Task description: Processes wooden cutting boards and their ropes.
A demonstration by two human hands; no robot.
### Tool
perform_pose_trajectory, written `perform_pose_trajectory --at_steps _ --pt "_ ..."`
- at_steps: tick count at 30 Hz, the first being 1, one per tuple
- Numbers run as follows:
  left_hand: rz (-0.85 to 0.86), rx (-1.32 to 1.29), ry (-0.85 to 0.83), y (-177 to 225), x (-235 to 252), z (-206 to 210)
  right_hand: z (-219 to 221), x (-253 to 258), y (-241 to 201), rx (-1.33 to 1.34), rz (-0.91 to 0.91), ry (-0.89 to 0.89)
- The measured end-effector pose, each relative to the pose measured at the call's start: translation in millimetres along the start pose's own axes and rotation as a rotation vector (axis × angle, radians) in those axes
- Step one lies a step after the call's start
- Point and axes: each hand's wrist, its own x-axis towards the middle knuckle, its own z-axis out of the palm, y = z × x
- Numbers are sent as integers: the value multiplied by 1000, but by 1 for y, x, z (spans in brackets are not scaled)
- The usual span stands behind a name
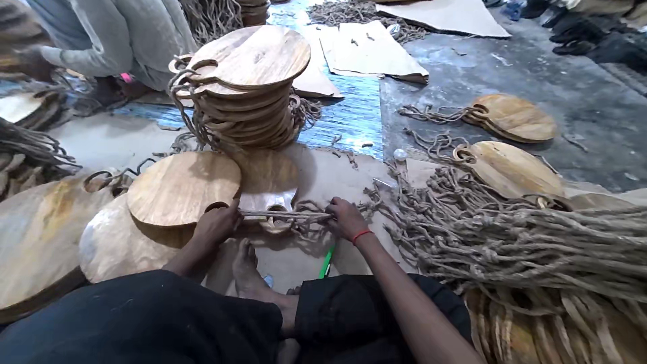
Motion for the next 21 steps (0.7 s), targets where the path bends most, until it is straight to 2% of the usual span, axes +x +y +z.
perform_pose_trajectory --at_steps 2,4,8,10,13,15,17,21 --pt "-27 -9 8 -12 6 3 0 -6 11 -66 -132 4" --pt "-15 -19 15 -14 10 4 0 -12 9 -68 -149 -32" --pt "10 -37 15 -4 11 3 -7 -21 4 -61 64 -187" --pt "17 -53 -5 -2 16 6 -16 -29 15 6 112 -78" --pt "43 -101 -9 1 23 11 -32 -47 22 102 -3 180" --pt "44 -152 -29 6 26 11 -34 -61 18 219 -50 284" --pt "37 -176 -27 4 31 9 -19 -76 20 325 -28 300" --pt "33 -134 -1 -5 33 6 39 -107 22 475 163 137"
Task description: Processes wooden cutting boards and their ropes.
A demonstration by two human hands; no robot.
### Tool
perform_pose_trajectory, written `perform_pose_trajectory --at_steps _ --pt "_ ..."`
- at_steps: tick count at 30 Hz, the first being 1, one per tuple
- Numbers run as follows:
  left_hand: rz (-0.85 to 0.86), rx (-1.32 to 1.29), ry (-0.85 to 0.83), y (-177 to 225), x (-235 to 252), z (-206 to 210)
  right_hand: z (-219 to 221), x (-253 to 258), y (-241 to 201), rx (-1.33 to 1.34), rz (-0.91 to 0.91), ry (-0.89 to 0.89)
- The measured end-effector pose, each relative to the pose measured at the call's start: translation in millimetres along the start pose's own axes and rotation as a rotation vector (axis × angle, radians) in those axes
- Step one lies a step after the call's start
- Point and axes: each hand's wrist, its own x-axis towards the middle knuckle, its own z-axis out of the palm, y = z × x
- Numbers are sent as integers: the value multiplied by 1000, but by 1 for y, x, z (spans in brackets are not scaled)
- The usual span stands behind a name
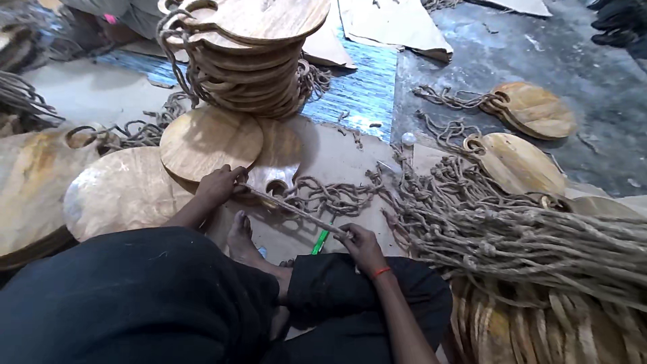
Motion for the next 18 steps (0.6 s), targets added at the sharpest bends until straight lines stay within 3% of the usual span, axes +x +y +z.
perform_pose_trajectory --at_steps 3,6,8,10,12,14,18 --pt "12 30 -29 1 -1 -3 6 -7 -5 120 165 24" --pt "14 175 -44 32 -10 -20 1 -1 -10 254 262 -131" --pt "197 105 6 60 -21 -26 5 -1 -19 290 225 -266" --pt "517 -133 33 84 -32 -14 18 -4 -34 310 185 -324" --pt "673 -414 -174 114 -51 7 27 -10 -51 379 180 -296" --pt "655 -593 -478 128 -65 29 36 -14 -63 481 202 -217" --pt "566 -536 -666 115 -70 49 42 -16 -53 455 189 -314"
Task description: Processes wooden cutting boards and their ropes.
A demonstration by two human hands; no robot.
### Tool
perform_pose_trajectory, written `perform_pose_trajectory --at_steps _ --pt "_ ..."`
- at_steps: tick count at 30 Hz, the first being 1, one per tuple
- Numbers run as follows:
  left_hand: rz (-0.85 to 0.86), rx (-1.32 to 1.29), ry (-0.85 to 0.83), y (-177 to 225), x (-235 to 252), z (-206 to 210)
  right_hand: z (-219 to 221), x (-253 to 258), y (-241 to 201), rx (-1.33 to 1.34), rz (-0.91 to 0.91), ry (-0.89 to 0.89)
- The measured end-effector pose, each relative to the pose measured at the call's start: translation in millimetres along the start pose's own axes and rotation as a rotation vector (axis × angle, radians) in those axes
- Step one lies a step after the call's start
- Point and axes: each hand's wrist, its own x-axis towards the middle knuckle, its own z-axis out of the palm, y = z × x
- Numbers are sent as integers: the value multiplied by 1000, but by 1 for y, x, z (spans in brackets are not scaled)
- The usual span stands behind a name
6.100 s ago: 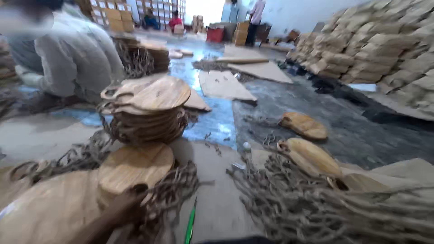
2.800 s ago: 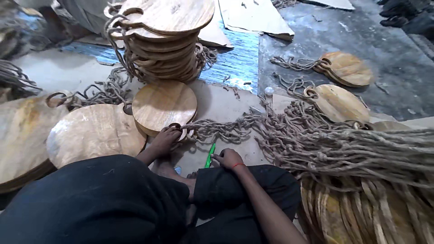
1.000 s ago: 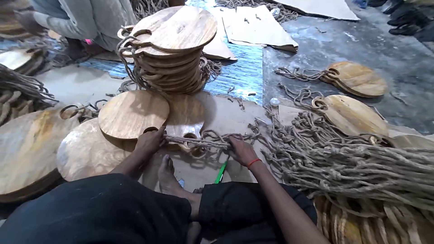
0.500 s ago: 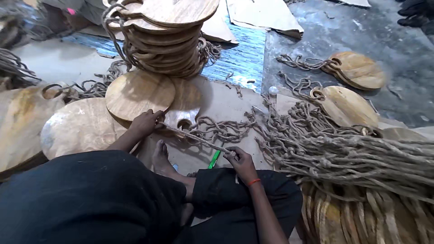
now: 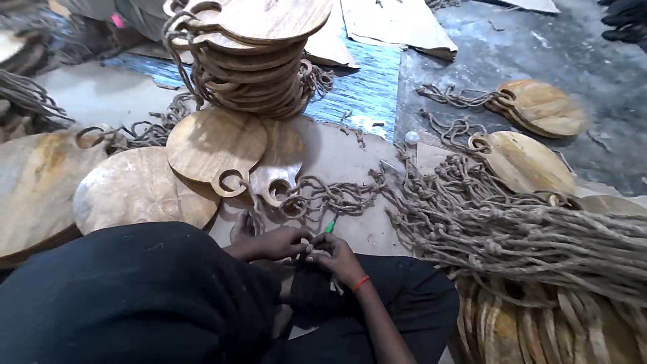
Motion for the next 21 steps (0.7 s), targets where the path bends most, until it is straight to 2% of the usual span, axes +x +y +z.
perform_pose_trajectory --at_steps 4,7,10,14,21 --pt "-60 23 -72 -4 -9 -2 -16 0 -5 -115 87 -45" --pt "-171 16 -24 1 -9 -9 -39 8 -2 -225 228 122" --pt "-212 -121 96 -3 -2 -12 -55 20 12 -292 406 343" --pt "-257 -308 189 -11 13 -13 -43 45 27 -354 524 204" --pt "-207 -172 246 -19 40 -36 -18 58 0 -581 578 133"
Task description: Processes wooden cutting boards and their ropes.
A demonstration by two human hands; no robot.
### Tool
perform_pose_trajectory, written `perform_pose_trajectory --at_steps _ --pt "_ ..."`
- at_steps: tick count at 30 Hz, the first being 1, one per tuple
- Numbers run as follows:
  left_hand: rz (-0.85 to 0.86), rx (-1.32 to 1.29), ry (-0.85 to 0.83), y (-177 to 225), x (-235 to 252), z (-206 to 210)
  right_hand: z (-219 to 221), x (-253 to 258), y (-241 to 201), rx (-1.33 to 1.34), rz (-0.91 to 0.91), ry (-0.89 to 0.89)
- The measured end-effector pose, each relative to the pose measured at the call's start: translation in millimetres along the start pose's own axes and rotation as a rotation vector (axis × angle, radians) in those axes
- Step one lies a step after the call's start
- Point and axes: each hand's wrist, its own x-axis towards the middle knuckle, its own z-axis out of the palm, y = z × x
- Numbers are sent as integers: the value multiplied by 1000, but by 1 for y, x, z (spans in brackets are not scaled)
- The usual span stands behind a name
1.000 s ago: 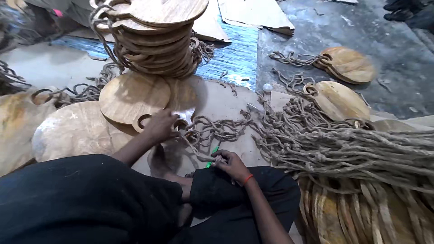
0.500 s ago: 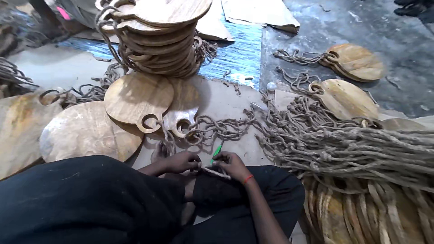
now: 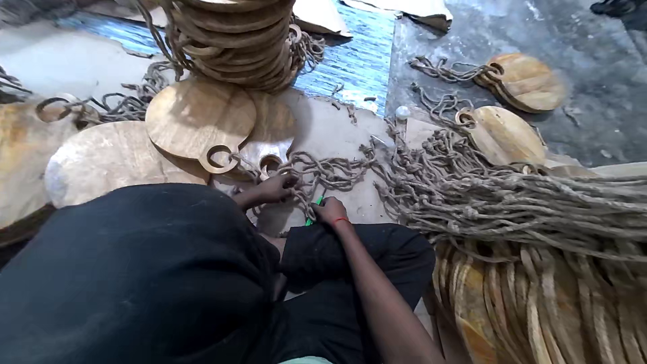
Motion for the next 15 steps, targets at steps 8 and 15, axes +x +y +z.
perform_pose_trajectory --at_steps 8,15 --pt "59 71 237 37 53 -28 9 10 13 127 -38 -41" --pt "274 424 236 6 18 -6 2 -14 24 204 -66 190"
